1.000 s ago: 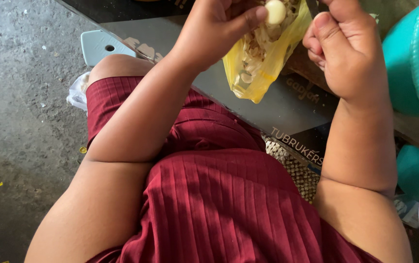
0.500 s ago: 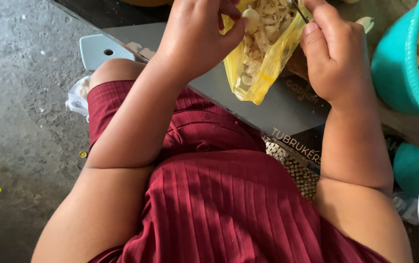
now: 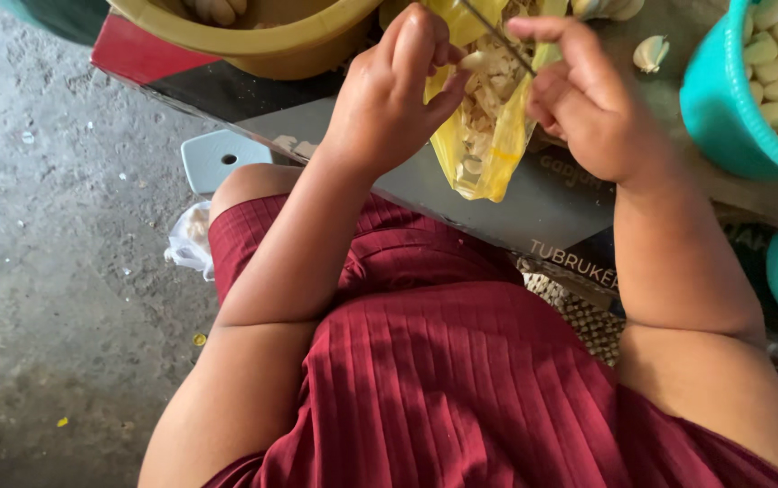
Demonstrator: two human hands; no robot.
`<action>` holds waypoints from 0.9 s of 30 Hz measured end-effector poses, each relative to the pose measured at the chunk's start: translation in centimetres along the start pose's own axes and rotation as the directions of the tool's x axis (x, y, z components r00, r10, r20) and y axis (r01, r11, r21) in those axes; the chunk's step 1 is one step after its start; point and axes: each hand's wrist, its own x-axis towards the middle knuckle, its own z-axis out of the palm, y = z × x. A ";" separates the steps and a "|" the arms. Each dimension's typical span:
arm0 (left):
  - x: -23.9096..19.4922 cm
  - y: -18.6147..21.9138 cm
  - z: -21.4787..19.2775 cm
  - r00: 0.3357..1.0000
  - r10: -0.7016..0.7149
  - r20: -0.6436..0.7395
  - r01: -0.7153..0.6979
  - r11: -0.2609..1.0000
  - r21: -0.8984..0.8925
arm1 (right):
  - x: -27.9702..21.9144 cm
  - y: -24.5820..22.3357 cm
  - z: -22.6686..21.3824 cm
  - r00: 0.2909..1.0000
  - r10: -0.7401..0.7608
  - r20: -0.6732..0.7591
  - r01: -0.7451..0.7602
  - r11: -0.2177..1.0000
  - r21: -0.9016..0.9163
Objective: The person sits on the floor and peels garlic cloves using a small knife. They pick cloves from a yellow plastic bag, remove the skins, and place the peeled cloves into a teal bowl. The person continues this process throughout the clip.
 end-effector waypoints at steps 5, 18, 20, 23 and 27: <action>-0.1 -0.2 0.6 0.999 0.034 -0.036 -0.035 0.999 -0.022 | 0.2 -0.2 1.1 0.997 0.065 0.029 -0.067 0.997 0.049; -0.2 -0.3 0.9 0.998 0.056 -0.006 -0.055 0.998 0.038 | -0.1 2.0 1.0 0.998 -0.044 -0.043 0.042 0.997 -0.061; -0.3 -0.3 1.0 0.997 0.070 -0.012 -0.070 0.997 0.039 | 0.0 2.3 0.4 0.995 -0.067 -0.075 0.058 0.992 -0.116; -0.4 -0.3 0.9 0.997 0.073 -0.012 -0.072 0.997 0.037 | -0.3 2.2 -0.8 0.994 -0.039 -0.103 0.011 0.965 -0.262; -0.4 -0.2 0.7 0.998 0.060 0.001 -0.060 0.998 0.020 | -0.2 1.9 -0.7 0.981 -0.158 -0.109 0.086 0.867 -0.491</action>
